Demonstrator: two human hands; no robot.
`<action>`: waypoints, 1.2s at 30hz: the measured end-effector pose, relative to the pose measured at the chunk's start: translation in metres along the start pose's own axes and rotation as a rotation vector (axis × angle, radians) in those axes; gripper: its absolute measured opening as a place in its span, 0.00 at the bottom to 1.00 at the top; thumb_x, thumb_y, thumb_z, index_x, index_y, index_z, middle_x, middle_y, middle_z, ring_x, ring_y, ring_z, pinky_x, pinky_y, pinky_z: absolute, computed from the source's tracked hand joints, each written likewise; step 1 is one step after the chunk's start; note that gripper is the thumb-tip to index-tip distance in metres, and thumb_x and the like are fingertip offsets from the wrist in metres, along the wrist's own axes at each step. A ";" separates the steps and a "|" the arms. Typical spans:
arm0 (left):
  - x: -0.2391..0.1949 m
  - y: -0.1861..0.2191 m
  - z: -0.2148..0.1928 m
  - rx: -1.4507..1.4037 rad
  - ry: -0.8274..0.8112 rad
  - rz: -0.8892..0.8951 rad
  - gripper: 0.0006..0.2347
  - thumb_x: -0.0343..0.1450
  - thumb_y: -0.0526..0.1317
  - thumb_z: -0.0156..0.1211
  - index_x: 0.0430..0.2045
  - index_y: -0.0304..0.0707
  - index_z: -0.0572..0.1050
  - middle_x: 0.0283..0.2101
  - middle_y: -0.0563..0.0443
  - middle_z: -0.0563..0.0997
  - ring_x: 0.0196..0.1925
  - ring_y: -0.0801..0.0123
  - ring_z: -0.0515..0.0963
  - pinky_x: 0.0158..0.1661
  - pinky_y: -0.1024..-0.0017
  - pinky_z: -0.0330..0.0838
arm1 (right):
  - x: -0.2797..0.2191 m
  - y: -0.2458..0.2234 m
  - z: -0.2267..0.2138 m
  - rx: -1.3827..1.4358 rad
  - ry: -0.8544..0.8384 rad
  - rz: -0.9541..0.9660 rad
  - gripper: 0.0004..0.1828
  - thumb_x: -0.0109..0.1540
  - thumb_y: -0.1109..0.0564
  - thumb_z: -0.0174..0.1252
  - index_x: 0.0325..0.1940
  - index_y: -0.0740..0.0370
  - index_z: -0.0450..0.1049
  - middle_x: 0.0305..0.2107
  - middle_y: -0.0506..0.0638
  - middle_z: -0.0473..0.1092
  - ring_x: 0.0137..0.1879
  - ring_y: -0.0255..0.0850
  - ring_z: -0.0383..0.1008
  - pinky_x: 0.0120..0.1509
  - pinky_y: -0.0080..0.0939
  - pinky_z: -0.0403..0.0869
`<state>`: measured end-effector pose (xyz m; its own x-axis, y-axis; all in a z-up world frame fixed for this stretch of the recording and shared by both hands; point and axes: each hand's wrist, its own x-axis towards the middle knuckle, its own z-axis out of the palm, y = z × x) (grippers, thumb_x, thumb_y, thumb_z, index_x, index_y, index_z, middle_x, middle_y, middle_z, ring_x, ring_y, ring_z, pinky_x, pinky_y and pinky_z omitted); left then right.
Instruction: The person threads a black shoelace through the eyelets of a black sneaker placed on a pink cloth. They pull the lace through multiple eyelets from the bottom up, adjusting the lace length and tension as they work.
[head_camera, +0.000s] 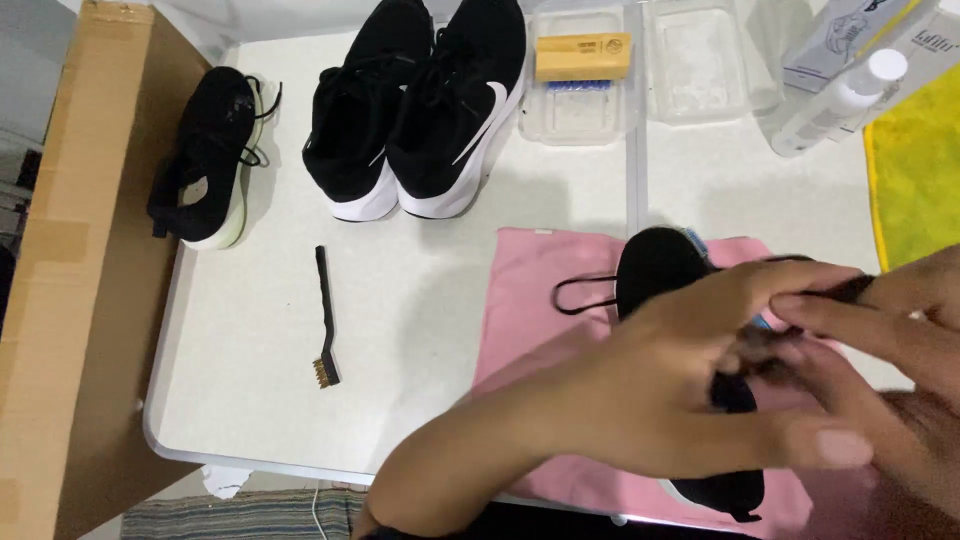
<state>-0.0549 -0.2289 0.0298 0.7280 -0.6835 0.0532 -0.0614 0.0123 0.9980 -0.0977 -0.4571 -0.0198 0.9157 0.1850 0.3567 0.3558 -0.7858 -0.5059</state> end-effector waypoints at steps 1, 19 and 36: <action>0.000 -0.010 -0.001 -0.001 0.002 -0.001 0.37 0.63 0.58 0.51 0.69 0.43 0.59 0.64 0.45 0.74 0.59 0.67 0.83 0.61 0.73 0.82 | 0.002 0.002 -0.002 0.001 -0.003 -0.001 0.17 0.61 0.58 0.64 0.55 0.57 0.80 0.40 0.56 0.67 0.44 0.43 0.66 0.55 0.41 0.68; -0.086 -0.001 -0.138 0.612 0.318 0.072 0.10 0.73 0.27 0.51 0.43 0.32 0.79 0.39 0.45 0.87 0.38 0.65 0.88 0.39 0.74 0.81 | 0.062 0.027 0.013 0.380 -0.476 0.121 0.11 0.60 0.50 0.60 0.41 0.51 0.85 0.18 0.38 0.87 0.25 0.27 0.82 0.35 0.31 0.76; -0.233 -0.134 -0.299 1.076 0.859 -0.255 0.07 0.78 0.34 0.55 0.42 0.33 0.82 0.44 0.48 0.84 0.42 0.61 0.81 0.43 0.68 0.74 | 0.081 0.002 0.050 0.216 -0.362 0.396 0.08 0.65 0.56 0.58 0.43 0.58 0.82 0.27 0.48 0.80 0.40 0.35 0.79 0.56 0.35 0.68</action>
<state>-0.0124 0.1474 -0.1069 0.9595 0.0778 0.2708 -0.0677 -0.8693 0.4897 -0.0139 -0.4141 -0.0310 0.9788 0.1214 -0.1651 -0.0320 -0.7052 -0.7083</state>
